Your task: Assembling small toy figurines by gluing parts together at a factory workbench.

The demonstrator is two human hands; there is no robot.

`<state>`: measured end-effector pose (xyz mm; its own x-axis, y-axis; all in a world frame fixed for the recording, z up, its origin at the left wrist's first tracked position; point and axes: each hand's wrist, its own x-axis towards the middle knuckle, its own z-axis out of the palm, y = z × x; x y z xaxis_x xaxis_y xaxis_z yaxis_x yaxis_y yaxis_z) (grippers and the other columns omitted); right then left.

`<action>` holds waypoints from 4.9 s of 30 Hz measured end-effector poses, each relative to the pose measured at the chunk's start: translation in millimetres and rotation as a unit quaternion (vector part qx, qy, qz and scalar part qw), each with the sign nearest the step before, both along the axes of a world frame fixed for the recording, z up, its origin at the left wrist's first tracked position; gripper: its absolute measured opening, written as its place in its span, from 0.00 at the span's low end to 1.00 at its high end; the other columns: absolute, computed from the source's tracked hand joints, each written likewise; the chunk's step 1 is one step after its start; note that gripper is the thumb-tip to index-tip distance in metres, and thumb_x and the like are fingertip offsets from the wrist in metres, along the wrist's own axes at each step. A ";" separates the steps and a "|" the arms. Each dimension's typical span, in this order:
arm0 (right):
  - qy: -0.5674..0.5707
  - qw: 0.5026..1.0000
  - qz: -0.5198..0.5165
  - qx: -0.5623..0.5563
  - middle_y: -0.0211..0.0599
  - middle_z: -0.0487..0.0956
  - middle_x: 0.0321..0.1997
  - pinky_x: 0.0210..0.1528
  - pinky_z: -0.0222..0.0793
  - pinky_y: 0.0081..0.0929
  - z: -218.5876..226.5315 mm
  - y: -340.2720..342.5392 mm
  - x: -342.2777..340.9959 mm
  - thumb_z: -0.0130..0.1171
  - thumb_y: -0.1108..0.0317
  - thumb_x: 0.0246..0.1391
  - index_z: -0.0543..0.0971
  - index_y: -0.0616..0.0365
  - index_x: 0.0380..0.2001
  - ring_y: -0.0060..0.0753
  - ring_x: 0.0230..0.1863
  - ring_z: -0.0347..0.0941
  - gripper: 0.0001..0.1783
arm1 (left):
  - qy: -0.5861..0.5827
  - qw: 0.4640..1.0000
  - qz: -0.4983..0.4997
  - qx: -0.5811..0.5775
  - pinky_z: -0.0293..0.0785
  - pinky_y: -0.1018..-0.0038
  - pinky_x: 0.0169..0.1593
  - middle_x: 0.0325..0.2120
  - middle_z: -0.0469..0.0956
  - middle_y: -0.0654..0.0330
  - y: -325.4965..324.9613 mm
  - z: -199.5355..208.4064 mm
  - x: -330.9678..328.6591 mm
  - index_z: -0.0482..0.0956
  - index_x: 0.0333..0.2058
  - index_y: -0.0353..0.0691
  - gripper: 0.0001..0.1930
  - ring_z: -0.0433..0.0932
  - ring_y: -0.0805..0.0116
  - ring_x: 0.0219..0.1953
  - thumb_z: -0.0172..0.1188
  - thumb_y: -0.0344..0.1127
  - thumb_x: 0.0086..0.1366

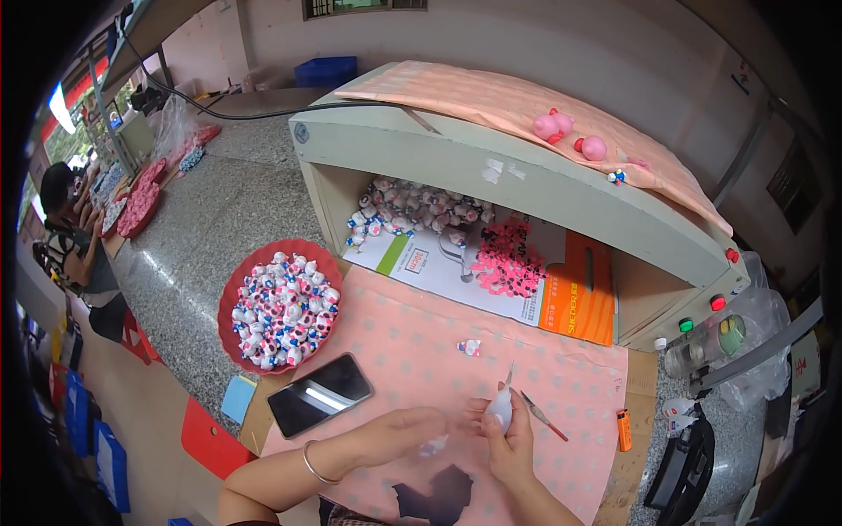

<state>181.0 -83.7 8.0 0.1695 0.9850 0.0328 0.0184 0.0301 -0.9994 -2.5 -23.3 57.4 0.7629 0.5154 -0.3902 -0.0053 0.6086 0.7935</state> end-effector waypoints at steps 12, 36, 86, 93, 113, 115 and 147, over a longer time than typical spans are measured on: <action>0.088 0.995 -0.023 -0.034 0.48 0.73 0.33 0.23 0.71 0.21 64.8 -31.0 3.0 0.45 0.75 0.51 0.59 0.65 0.41 0.28 0.22 0.71 0.14 | 0.011 0.981 0.183 -0.062 0.70 0.81 0.34 0.32 0.74 0.65 -15.2 -48.9 -21.7 0.70 0.43 0.39 0.12 0.72 0.76 0.34 0.47 0.32 0.61; -0.189 0.963 -0.051 0.182 0.38 0.56 0.33 0.11 0.61 0.14 -29.6 10.4 6.3 0.47 0.69 0.51 0.60 0.65 0.33 0.20 0.17 0.61 0.12 | -0.137 0.965 0.188 -0.119 0.68 0.78 0.46 0.42 0.70 0.63 21.2 -75.6 2.5 0.65 0.50 0.39 0.19 0.69 0.76 0.43 0.49 0.25 0.59; -0.274 0.932 -0.127 0.201 0.41 0.66 0.25 0.29 0.59 0.26 -23.3 0.4 -12.7 0.54 0.74 0.37 0.68 0.61 0.29 0.35 0.27 0.61 0.11 | -0.113 0.968 0.211 -0.081 0.69 0.79 0.44 0.41 0.71 0.64 12.0 -73.5 -10.2 0.67 0.47 0.40 0.17 0.70 0.76 0.42 0.50 0.24 0.58; -0.204 0.958 -0.133 0.154 0.41 0.65 0.25 0.28 0.59 0.27 -21.4 1.4 -19.9 0.53 0.74 0.38 0.67 0.62 0.29 0.35 0.26 0.61 0.11 | -0.123 0.967 0.212 -0.071 0.69 0.79 0.45 0.41 0.71 0.63 11.0 -71.8 -10.7 0.67 0.48 0.40 0.17 0.70 0.76 0.42 0.49 0.25 0.58; -0.238 0.944 -0.077 0.216 0.38 0.56 0.32 0.08 0.58 0.11 -35.8 -3.1 -30.4 0.46 0.66 0.51 0.59 0.66 0.31 0.16 0.16 0.57 0.13 | -0.014 0.984 0.155 0.087 0.67 0.81 0.46 0.42 0.71 0.63 0.6 -72.5 -26.9 0.65 0.50 0.39 0.21 0.69 0.77 0.44 0.54 0.25 0.56; -0.237 0.945 -0.073 0.215 0.38 0.56 0.32 0.08 0.58 0.12 -36.7 -2.7 -30.9 0.46 0.66 0.51 0.59 0.66 0.31 0.16 0.16 0.57 0.13 | -0.015 0.984 0.158 0.084 0.67 0.81 0.46 0.42 0.71 0.63 0.4 -74.2 -27.5 0.66 0.50 0.40 0.21 0.69 0.78 0.43 0.54 0.25 0.55; 0.024 0.983 -0.174 0.047 0.40 0.65 0.39 0.23 0.74 0.22 30.0 11.8 -20.5 0.46 0.74 0.49 0.62 0.62 0.36 0.28 0.32 0.70 0.10 | -0.027 0.979 0.188 0.073 0.66 0.80 0.46 0.42 0.71 0.64 3.8 -67.6 -18.0 0.67 0.49 0.40 0.21 0.68 0.78 0.43 0.54 0.25 0.55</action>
<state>160.5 -71.9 38.0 0.4986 0.8606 0.1038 -0.0042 0.1222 -0.9925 -20.4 -19.5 -10.2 0.5254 0.8113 -0.2566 -0.2513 0.4361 0.8641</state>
